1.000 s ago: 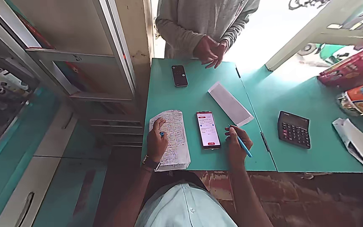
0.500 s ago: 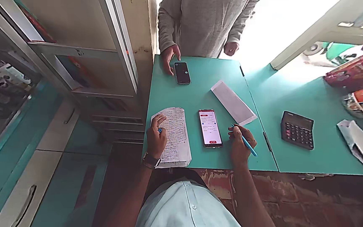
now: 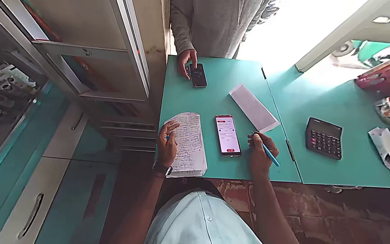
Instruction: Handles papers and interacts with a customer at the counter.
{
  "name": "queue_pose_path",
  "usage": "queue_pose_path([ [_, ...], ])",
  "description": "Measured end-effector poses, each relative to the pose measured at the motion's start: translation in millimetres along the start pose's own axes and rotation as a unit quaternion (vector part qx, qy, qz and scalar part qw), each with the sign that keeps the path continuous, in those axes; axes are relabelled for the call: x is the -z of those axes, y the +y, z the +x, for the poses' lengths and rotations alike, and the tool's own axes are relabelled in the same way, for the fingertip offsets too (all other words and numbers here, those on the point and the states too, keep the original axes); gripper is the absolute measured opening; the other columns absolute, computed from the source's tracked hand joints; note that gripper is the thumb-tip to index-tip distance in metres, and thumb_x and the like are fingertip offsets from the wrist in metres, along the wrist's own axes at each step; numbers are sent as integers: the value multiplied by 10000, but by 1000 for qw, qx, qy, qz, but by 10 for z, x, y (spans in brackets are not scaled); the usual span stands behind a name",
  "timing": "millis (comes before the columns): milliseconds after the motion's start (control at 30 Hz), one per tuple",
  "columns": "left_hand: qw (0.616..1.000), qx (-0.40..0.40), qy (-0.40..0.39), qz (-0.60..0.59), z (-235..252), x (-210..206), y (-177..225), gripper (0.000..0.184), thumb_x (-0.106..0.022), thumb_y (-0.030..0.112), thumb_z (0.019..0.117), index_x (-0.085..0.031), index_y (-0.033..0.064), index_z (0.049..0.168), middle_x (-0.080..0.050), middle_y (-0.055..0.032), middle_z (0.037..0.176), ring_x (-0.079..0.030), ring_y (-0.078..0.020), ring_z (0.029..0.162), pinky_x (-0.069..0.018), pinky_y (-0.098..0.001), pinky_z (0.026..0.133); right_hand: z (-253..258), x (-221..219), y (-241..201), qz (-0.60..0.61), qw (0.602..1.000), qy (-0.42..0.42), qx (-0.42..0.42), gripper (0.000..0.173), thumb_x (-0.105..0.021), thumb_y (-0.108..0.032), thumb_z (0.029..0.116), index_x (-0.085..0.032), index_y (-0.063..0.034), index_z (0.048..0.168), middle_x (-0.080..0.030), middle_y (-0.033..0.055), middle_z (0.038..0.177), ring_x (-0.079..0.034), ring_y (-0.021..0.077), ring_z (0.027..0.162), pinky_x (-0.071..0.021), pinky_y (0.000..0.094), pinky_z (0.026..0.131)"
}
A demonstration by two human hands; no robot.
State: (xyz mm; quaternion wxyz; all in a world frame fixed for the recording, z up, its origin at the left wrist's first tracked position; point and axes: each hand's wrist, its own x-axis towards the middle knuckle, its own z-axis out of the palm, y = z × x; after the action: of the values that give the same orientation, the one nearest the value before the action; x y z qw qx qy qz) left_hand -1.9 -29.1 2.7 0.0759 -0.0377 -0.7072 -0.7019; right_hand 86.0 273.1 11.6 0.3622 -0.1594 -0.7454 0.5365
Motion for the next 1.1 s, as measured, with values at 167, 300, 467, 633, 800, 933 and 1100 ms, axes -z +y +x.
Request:
queue_pose_path([
  [167,1000,-11,-5,21,-15,-15,-14,375,-420,20,988,-602,3,1316,-750,-63,1151,-570,-37,562,-456,-228,484,6,10,13,1,1000,-4,5,215,-519,-89,1029,-687,33,1085,-732,22,881,-674,69,725,-565,218,634],
  [300,999,-28,-8,24,-30,-14,-22,369,-409,26,992,-606,-2,1302,-755,-58,1120,-571,-30,572,-453,-220,492,-1,8,10,6,1000,2,0,208,-523,-83,1028,-693,29,1075,-737,23,879,-675,71,721,-562,217,633],
  [467,999,-37,-2,-5,-25,-19,-16,346,-412,26,987,-611,-28,1266,-761,-54,1071,-562,-18,544,-449,-203,470,2,1,15,6,1000,3,-3,212,-522,-89,1024,-694,25,1075,-737,32,880,-678,80,727,-564,221,637],
  [633,999,-15,8,-40,-49,-6,2,361,-387,48,988,-612,1,1265,-762,-48,1063,-565,-26,549,-450,-206,475,-16,-17,19,1,1000,-8,0,203,-529,-94,1031,-680,26,1090,-732,19,892,-675,72,732,-565,223,639],
  [800,998,-24,-1,-62,-50,-16,-32,381,-368,42,975,-621,8,1258,-762,-42,1049,-561,-20,561,-446,-198,487,-10,-10,12,5,1000,-8,10,199,-520,-77,1028,-685,22,1082,-732,7,878,-675,66,716,-566,219,624],
  [933,997,-38,1,-72,-45,-7,-57,390,-361,33,965,-623,4,1253,-763,-51,1054,-567,-24,552,-451,-197,479,-13,-11,15,2,1000,-11,9,199,-519,-82,1030,-685,17,1079,-732,1,874,-675,62,713,-565,215,622],
  [1100,997,-34,8,-70,-51,-4,-39,384,-368,30,968,-623,3,1255,-767,-43,1040,-570,-19,551,-453,-196,476,-18,-22,6,1,1000,-8,1,198,-517,-83,1031,-679,16,1088,-730,2,888,-673,56,721,-565,212,627],
])
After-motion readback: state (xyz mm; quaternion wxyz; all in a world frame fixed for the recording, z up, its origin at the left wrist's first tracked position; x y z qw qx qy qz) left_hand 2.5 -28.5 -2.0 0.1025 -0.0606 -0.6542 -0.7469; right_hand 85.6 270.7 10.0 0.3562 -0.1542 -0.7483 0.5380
